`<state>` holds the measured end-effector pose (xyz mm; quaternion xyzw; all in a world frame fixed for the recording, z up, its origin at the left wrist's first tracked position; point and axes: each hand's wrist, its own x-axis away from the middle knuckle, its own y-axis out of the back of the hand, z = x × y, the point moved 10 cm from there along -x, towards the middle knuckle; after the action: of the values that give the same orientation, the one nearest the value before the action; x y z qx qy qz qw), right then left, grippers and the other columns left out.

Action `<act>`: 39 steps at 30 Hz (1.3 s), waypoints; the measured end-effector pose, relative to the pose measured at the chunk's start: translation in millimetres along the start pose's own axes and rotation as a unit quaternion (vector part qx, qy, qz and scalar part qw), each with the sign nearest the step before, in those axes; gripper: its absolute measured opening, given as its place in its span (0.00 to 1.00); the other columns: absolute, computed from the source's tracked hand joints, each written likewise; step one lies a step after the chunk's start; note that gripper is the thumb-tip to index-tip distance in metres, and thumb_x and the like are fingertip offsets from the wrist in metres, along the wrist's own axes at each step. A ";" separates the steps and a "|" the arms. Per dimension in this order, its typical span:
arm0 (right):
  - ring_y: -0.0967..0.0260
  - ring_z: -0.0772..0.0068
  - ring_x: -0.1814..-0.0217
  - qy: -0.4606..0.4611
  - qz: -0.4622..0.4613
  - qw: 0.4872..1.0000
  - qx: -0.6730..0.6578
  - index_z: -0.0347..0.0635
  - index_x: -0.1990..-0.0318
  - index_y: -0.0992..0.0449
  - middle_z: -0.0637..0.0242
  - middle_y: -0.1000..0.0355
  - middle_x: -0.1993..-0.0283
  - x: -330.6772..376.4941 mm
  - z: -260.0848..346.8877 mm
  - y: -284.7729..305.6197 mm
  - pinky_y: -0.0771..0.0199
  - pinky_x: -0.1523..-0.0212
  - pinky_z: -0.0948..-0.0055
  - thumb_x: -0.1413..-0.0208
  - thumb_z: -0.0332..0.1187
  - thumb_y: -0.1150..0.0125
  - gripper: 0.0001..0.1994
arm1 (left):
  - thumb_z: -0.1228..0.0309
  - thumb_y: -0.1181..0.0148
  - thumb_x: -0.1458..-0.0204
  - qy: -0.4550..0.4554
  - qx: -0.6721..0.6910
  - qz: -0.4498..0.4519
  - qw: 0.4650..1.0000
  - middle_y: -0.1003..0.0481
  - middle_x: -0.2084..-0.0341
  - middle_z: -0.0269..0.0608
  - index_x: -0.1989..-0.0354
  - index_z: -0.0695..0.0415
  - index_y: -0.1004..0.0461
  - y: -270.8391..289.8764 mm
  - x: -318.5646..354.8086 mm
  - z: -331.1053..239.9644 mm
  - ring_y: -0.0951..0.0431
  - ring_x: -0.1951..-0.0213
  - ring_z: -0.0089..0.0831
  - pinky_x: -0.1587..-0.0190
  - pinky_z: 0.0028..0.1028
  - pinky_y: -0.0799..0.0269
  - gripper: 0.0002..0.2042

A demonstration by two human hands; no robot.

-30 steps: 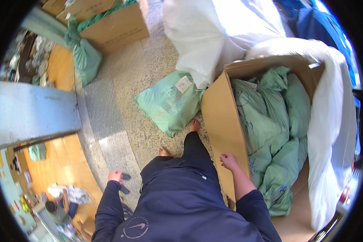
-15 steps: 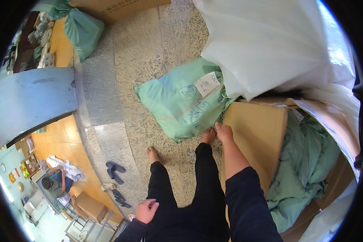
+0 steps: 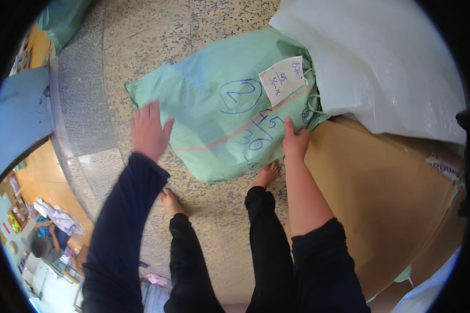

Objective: The person writes on a green sack and a cardboard box using a blue marker, then writes on a clipboard. They move around a cluttered room, pick up a sack, and place it into a large cardboard box.

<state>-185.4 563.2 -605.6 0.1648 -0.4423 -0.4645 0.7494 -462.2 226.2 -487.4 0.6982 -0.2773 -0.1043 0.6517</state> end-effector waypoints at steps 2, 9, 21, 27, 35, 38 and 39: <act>0.28 0.52 0.51 -0.009 0.005 1.000 -0.011 0.24 0.51 0.32 0.45 0.28 0.52 -2.4 -3.8 1.3 0.29 0.49 0.62 0.46 0.54 0.35 0.34 | 0.59 0.38 0.47 -0.035 -0.024 -0.046 0.998 0.37 0.38 0.50 0.36 0.61 0.40 5.2 -50.6 -11.8 0.38 0.37 0.46 0.36 0.57 0.47 0.32; 0.31 0.69 0.58 -0.121 -0.029 0.975 -0.185 0.38 0.54 0.31 0.63 0.27 0.56 -1.5 -49.2 -11.1 0.30 0.64 0.67 0.37 0.42 0.42 0.16 | 0.58 0.35 0.49 0.007 0.063 -0.014 0.998 0.32 0.45 0.51 0.40 0.65 0.35 -30.2 -104.3 -11.3 0.31 0.43 0.49 0.42 0.40 0.34 0.32; 0.29 0.54 0.46 -0.212 -0.055 0.906 -0.363 0.27 0.43 0.34 0.48 0.32 0.42 11.7 -37.2 -14.7 0.27 0.47 0.57 0.33 0.37 0.56 0.20 | 0.61 0.35 0.49 0.062 0.183 -0.062 0.979 0.27 0.60 0.49 0.60 0.60 0.23 -34.4 -88.1 67.1 0.25 0.56 0.49 0.54 0.39 0.30 0.15; 0.33 0.53 0.39 -0.189 -0.039 0.929 -0.316 0.32 0.36 0.38 0.54 0.35 0.36 18.4 -17.3 -12.0 0.31 0.42 0.54 0.34 0.56 0.58 0.33 | 0.65 0.40 0.45 0.058 0.228 -0.157 0.959 0.27 0.68 0.47 0.68 0.60 0.24 -25.6 -78.0 60.5 0.25 0.62 0.48 0.61 0.40 0.31 0.10; 0.32 0.57 0.41 -0.196 0.145 0.947 -0.207 0.35 0.36 0.38 0.57 0.34 0.38 7.9 -29.3 -21.5 0.31 0.43 0.54 0.40 0.61 0.48 0.38 | 0.48 0.46 0.42 0.157 0.234 -0.054 0.958 0.27 0.77 0.56 0.74 0.63 0.29 -49.3 -54.1 84.3 0.26 0.73 0.54 0.67 0.44 0.32 0.25; 0.29 0.62 0.47 -0.174 0.174 0.949 -0.197 0.33 0.40 0.33 0.58 0.29 0.44 26.5 -36.0 -5.1 0.29 0.47 0.59 0.40 0.53 0.41 0.32 | 0.42 0.39 0.50 0.173 0.260 0.032 0.949 0.24 0.78 0.55 0.72 0.67 0.25 -57.7 18.7 91.1 0.22 0.73 0.48 0.67 0.41 0.29 0.30; 0.28 0.65 0.51 -0.159 0.177 0.951 -0.198 0.32 0.44 0.29 0.60 0.27 0.48 36.4 -33.5 1.9 0.28 0.49 0.63 0.41 0.49 0.38 0.28 | 0.43 0.39 0.50 0.211 0.321 0.053 0.922 0.24 0.78 0.57 0.72 0.67 0.24 -63.1 52.2 96.0 0.22 0.73 0.49 0.67 0.40 0.29 0.30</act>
<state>-150.5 528.0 -604.4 -0.1438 -0.4774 -0.4226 0.7569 -452.0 116.9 -549.6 0.8601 -0.1887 0.1752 0.4405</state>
